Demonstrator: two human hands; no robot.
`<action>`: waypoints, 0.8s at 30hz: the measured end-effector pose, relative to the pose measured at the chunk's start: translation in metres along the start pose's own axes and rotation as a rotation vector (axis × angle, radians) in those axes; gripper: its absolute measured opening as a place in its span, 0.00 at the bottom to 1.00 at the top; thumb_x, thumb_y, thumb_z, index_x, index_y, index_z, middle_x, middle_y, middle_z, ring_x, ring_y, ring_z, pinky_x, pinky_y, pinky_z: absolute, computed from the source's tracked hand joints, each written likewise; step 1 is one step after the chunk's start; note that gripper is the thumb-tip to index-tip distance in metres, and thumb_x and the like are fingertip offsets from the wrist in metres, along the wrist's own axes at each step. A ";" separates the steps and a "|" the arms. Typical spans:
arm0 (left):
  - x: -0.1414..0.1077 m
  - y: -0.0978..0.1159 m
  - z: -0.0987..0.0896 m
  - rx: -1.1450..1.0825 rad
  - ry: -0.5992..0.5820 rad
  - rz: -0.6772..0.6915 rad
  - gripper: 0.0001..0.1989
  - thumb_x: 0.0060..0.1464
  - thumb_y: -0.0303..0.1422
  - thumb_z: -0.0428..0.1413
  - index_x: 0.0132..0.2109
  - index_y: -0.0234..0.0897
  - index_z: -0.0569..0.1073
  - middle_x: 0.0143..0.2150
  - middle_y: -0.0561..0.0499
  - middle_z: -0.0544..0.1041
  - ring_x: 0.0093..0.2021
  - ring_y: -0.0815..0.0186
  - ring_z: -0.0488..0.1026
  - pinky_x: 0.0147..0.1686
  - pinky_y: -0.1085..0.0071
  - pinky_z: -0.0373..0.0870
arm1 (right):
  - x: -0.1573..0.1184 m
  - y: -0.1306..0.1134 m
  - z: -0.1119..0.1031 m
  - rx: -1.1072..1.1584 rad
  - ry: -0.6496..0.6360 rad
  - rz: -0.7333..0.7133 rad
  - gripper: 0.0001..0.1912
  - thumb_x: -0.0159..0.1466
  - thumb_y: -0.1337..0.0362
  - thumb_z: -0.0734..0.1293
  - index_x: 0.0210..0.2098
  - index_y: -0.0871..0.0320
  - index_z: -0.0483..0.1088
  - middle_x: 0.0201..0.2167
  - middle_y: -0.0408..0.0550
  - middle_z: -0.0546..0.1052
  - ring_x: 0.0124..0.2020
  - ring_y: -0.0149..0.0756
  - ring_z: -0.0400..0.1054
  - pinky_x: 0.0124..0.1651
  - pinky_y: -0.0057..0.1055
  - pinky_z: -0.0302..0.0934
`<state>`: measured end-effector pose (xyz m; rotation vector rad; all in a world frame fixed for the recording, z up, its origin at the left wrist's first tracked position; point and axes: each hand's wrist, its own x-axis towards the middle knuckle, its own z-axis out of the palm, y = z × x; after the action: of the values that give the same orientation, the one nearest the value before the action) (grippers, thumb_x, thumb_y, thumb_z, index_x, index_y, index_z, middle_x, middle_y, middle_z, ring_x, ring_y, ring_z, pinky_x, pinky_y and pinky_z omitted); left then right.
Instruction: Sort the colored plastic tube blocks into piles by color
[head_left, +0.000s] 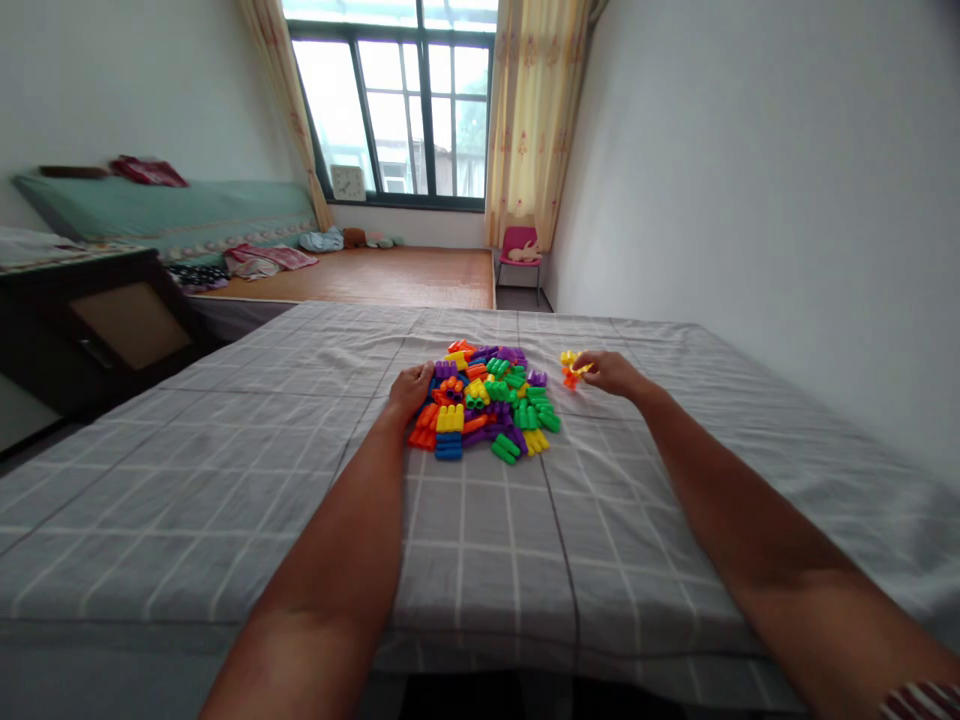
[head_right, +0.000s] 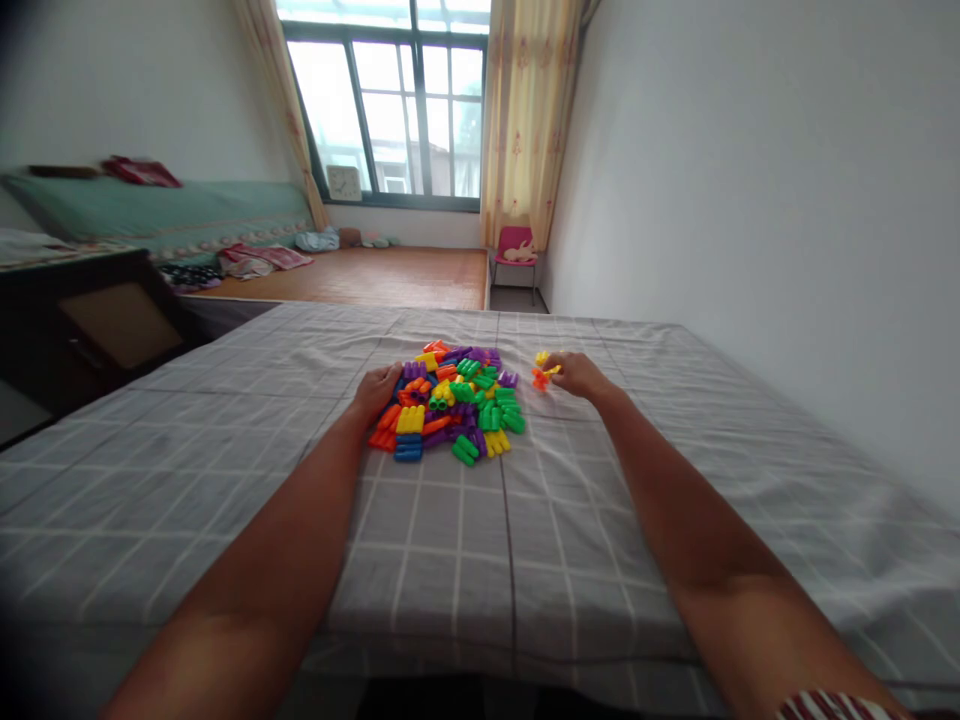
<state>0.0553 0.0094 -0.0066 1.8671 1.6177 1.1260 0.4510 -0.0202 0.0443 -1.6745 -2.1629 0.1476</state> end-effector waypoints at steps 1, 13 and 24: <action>0.000 0.000 0.000 0.003 -0.001 -0.005 0.26 0.56 0.50 0.42 0.26 0.35 0.72 0.22 0.52 0.71 0.26 0.67 0.65 0.23 0.73 0.55 | -0.005 0.011 0.002 -0.042 -0.004 0.008 0.12 0.54 0.73 0.66 0.36 0.56 0.76 0.36 0.47 0.80 0.34 0.35 0.74 0.40 0.30 0.66; 0.001 -0.001 0.000 -0.045 -0.009 -0.008 0.24 0.54 0.51 0.43 0.22 0.37 0.65 0.20 0.53 0.66 0.25 0.68 0.61 0.23 0.73 0.53 | -0.015 0.018 0.010 0.128 -0.043 0.014 0.16 0.58 0.51 0.67 0.37 0.56 0.76 0.35 0.46 0.79 0.33 0.34 0.72 0.38 0.30 0.64; 0.001 -0.002 -0.001 -0.042 -0.008 0.011 0.24 0.54 0.51 0.43 0.23 0.36 0.66 0.21 0.53 0.67 0.25 0.68 0.62 0.23 0.73 0.54 | -0.016 0.025 0.011 0.276 -0.103 -0.078 0.25 0.51 0.65 0.73 0.49 0.55 0.73 0.50 0.50 0.75 0.46 0.40 0.71 0.50 0.37 0.65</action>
<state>0.0538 0.0110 -0.0072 1.8536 1.5689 1.1468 0.4734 -0.0270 0.0222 -1.4539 -2.1616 0.4963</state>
